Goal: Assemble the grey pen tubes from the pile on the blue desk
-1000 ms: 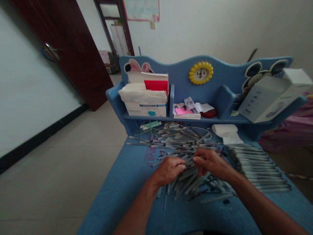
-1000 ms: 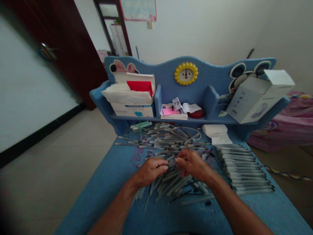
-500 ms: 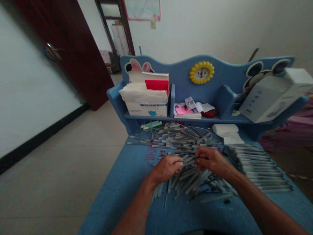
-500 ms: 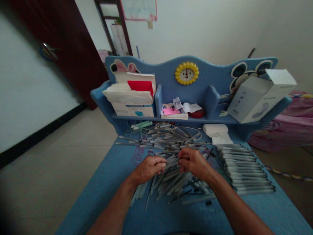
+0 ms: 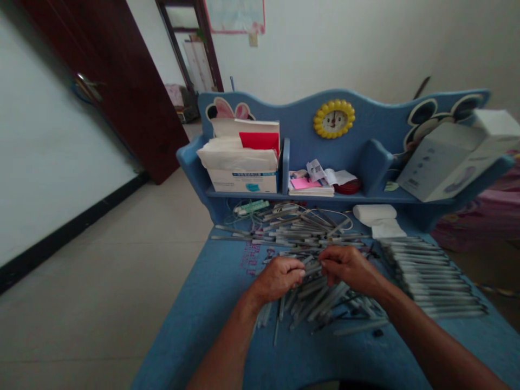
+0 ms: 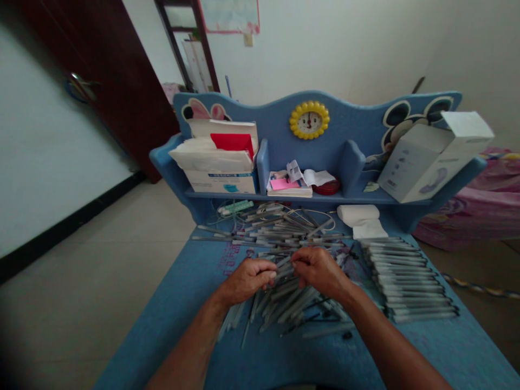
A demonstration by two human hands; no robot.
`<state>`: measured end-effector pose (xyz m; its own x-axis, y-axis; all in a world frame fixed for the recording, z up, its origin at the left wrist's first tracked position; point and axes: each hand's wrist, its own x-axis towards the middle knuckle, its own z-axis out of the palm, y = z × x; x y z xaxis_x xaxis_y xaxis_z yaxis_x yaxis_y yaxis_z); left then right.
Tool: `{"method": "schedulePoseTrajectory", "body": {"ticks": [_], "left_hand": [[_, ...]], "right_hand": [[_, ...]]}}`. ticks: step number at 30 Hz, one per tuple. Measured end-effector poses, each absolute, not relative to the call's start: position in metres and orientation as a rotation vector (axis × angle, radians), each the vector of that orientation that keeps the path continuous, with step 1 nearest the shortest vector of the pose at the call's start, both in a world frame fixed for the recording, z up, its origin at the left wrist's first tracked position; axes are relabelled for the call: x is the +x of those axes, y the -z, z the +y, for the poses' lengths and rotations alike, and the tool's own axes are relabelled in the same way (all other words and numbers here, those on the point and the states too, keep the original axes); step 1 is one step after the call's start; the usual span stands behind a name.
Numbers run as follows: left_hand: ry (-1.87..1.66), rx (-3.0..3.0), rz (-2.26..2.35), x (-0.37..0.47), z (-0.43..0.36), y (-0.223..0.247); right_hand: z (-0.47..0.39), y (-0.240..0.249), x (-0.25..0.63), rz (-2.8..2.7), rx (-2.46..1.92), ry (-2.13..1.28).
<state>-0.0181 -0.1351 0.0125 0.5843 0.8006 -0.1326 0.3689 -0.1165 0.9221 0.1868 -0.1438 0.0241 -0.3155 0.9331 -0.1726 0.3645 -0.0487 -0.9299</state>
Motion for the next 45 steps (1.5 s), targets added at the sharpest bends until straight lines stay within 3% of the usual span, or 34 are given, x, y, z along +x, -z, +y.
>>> {"method": "schedulePoseTrajectory", "body": {"ticks": [9, 16, 25, 31, 45], "left_hand": [[-0.417, 1.56, 1.163, -0.07, -0.121, -0.019], [-0.768, 1.361, 1.33, -0.091, -0.111, -0.014], [-1.069, 0.848, 0.941, -0.046, -0.12, -0.015], [-1.188, 0.63, 0.829, -0.031, -0.122, -0.012], [-1.253, 0.359, 0.601, -0.024, -0.125, -0.02]], "right_hand": [[-0.136, -0.036, 0.221, -1.369, -1.503, -1.347], [-0.13, -0.013, 0.218, -1.436, -1.656, -1.267], [-0.126, 0.003, 0.217, -1.6, -1.752, -1.109], [-0.15, -0.018, 0.187, -1.889, -1.664, -0.741], [-0.175, -0.019, 0.084, -1.937, -1.541, -0.92]]}}
